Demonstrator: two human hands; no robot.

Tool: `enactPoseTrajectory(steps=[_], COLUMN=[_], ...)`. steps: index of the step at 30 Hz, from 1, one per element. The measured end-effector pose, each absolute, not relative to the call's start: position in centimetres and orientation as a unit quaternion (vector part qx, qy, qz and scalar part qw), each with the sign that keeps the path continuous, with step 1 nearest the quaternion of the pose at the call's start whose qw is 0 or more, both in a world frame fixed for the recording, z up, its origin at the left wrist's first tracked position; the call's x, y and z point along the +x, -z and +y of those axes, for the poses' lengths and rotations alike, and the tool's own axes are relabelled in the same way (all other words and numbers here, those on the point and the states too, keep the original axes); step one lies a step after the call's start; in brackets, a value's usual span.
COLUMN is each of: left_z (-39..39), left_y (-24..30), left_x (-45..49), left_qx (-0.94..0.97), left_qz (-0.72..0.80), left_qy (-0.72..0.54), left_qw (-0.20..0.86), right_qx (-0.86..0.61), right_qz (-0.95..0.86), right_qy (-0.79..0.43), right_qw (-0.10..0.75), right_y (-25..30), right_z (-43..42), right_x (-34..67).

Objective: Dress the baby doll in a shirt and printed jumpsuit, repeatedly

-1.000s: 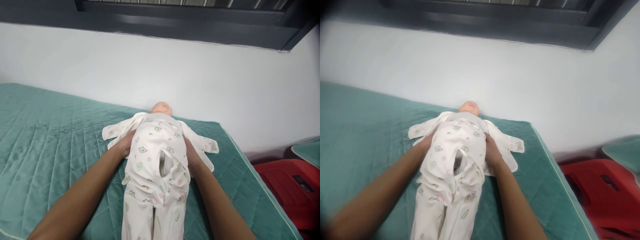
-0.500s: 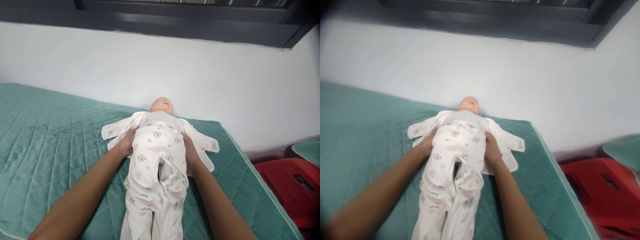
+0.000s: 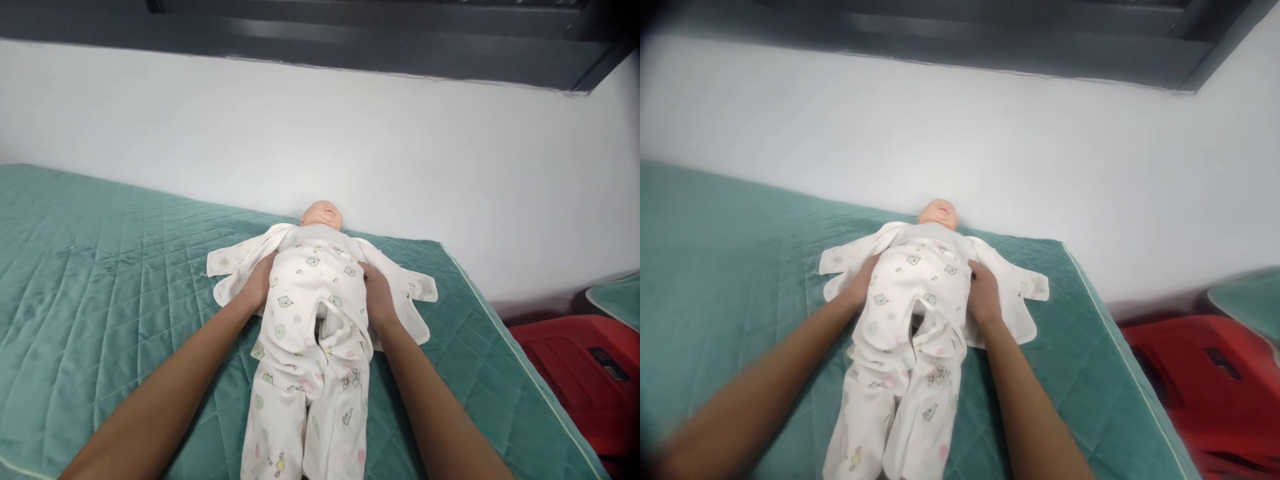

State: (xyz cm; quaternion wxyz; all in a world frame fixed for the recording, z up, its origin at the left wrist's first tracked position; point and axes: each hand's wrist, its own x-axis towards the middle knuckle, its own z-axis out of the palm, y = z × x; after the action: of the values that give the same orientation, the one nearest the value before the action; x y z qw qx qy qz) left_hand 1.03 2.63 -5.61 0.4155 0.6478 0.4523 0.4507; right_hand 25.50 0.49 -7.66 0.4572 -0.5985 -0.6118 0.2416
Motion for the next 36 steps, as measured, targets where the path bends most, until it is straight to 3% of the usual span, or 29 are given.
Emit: enactPoseTrajectory(steps=[6,10,14,17,26,36], left_z=[2.6,3.4,3.5,3.6,5.3,7.3], left_y=[5.1,5.8,5.7,5.1,4.0,3.9], left_x=[0.9,0.6,0.7,0.8,0.4,0.7], left_qx=[0.618,0.575,0.623,0.691,0.791,0.706], left_qz=[0.533,0.561,0.500,0.402,0.330,0.322], left_qy=[-0.428,-0.478,-0.532,-0.526,-0.407,-0.410], left_qw=[0.389,0.356,0.281,0.289,0.318,0.479], right_qx=[-0.636,-0.649,-0.608,-0.536,-0.474,-0.462], right_qz=[-0.543,-0.519,-0.544,-0.595,-0.729,-0.788], right_qy=[-0.252,-0.224,-0.161,-0.183,-0.186,-0.231], right_qw=[0.486,0.509,0.556,0.570,0.457,0.334], right_y=[8.5,7.6,5.9,5.3,4.5,2.9], right_z=[1.2,0.6,-0.1,-0.1,1.7,4.2], right_x=[26.2,26.1,25.0,24.1,24.9,24.7])
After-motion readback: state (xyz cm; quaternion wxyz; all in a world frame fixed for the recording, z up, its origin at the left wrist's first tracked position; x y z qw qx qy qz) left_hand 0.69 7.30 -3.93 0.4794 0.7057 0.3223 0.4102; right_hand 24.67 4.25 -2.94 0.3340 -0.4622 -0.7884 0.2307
